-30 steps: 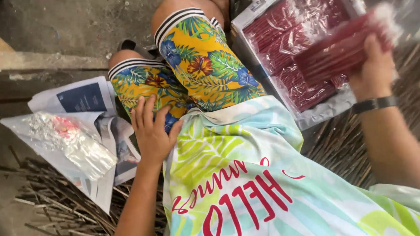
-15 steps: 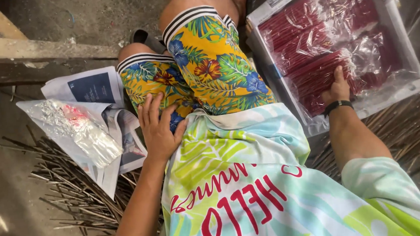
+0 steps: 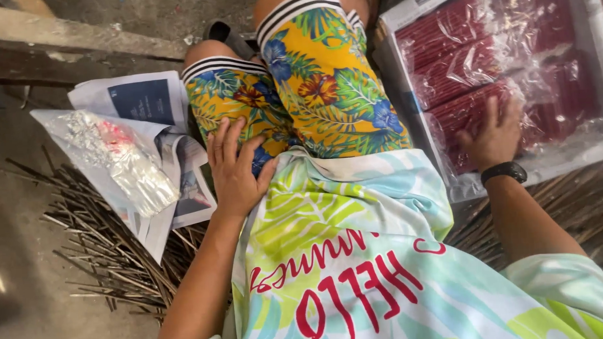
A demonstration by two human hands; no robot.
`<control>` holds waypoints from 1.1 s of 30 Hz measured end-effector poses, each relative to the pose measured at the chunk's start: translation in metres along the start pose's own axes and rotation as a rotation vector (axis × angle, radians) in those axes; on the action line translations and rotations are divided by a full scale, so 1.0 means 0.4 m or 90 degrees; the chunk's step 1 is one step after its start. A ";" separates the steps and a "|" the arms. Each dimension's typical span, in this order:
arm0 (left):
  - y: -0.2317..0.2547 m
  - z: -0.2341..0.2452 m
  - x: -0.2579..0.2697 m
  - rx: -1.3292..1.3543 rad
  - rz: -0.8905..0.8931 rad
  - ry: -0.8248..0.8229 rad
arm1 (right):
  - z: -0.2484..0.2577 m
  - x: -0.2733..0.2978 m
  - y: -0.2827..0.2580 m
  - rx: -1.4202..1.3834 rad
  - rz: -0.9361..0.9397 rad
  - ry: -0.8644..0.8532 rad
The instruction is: The person places bundles of red incense sticks into clear plastic bags, uses a wooden rod to help position the bundles, and then puts the bagged incense into a larger container.
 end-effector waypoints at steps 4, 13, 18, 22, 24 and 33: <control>-0.001 0.002 -0.006 0.001 0.005 0.003 | -0.136 -0.023 0.019 0.003 0.011 -0.060; -0.021 -0.026 0.016 0.011 0.018 0.057 | -0.159 -0.007 0.029 -0.049 0.025 -0.003; -0.021 -0.029 0.020 0.009 0.022 0.067 | -0.102 -0.025 0.040 -0.015 0.021 0.153; -0.019 -0.029 0.015 0.009 0.011 0.069 | -0.139 -0.072 0.076 -0.029 0.008 0.165; -0.019 -0.028 0.014 0.010 0.013 0.065 | -0.180 -0.097 0.111 -0.011 -0.026 0.159; -0.034 -0.040 0.021 -0.016 -0.035 0.049 | -0.288 -0.199 0.201 -0.014 -0.131 0.267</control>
Point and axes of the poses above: each hand's wrist, its own x-axis away from the middle knuckle, its own z-axis out of the back of the hand, y = z × x, the point moved 1 cm from there along -x, towards the middle knuckle, and after that the axes turned 12 degrees about y, right-handed, at the moved point
